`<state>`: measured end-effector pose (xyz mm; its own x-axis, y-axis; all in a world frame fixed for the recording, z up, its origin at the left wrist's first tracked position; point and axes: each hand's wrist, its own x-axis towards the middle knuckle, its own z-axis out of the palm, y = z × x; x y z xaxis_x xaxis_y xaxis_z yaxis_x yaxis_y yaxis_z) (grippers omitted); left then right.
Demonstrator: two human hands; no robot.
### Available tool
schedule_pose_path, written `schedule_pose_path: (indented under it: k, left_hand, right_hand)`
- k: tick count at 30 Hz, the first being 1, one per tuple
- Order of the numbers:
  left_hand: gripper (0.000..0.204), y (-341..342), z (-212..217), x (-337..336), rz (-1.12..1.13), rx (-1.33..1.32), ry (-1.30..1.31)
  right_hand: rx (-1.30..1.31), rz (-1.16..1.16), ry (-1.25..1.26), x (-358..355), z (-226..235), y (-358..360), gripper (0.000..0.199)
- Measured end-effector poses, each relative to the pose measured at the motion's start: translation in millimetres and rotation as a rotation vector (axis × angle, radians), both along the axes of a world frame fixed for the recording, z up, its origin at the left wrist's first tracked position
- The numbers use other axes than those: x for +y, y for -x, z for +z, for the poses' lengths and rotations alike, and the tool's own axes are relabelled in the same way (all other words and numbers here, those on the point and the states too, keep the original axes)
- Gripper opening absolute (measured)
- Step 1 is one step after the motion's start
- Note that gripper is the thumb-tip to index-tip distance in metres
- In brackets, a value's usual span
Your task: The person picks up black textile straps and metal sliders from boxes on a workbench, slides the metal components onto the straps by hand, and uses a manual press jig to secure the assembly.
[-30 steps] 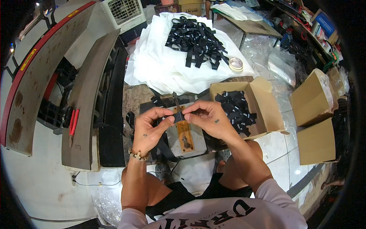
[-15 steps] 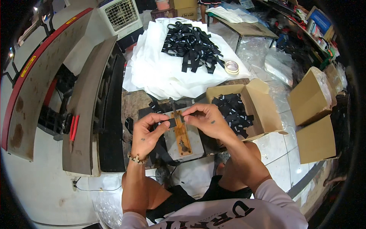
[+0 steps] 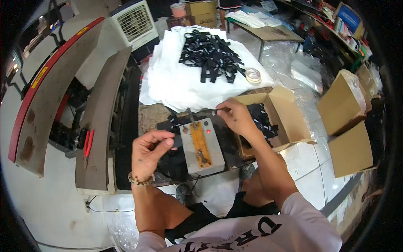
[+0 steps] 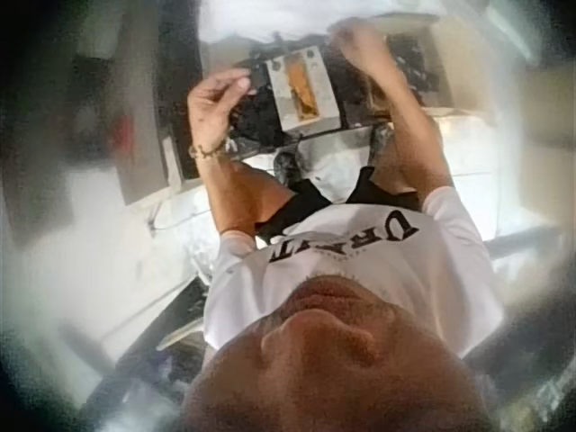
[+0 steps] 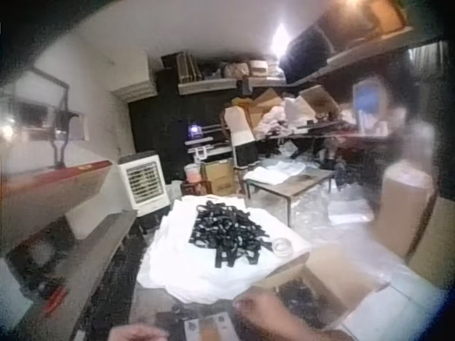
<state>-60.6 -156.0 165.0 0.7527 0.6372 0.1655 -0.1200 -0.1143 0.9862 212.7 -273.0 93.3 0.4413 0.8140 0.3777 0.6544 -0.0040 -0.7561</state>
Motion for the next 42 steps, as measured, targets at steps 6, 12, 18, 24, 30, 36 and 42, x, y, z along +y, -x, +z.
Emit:
schedule_pose_path:
  k: [6, 12, 18, 24, 30, 36, 42]
  left_hand:
    - [0.018, -20, 9, -28, -0.117, -0.029, -0.123]
    - [0.020, -14, -5, -6, -0.107, 0.007, -0.054]
    - [0.013, -29, -16, -6, -0.088, -0.025, -0.043]
    - [0.009, -35, -25, -1, -0.043, 0.002, -0.106]
    - [0.010, -38, -27, -2, 0.012, 0.062, -0.155]
    - [0.011, -37, -29, 0, 0.022, 0.108, -0.144]
    - [0.012, -40, -32, 1, 0.015, 0.096, -0.111]
  right_hand:
    - [0.698, 0.520, -0.173, -26, 64, 80, 0.031]
    - [0.606, 0.472, -0.102, -34, 65, 53, 0.023]
    - [0.644, 0.467, -0.095, -23, 43, 58, 0.014]
    - [0.594, 0.335, -0.080, -17, 41, 56, 0.012]
    - [0.504, 0.298, -0.044, -13, 38, 55, 0.013]
    - [0.570, 0.311, -0.060, -11, 32, 55, 0.013]
    - [0.588, 0.305, -0.044, -9, 27, 53, 0.012]
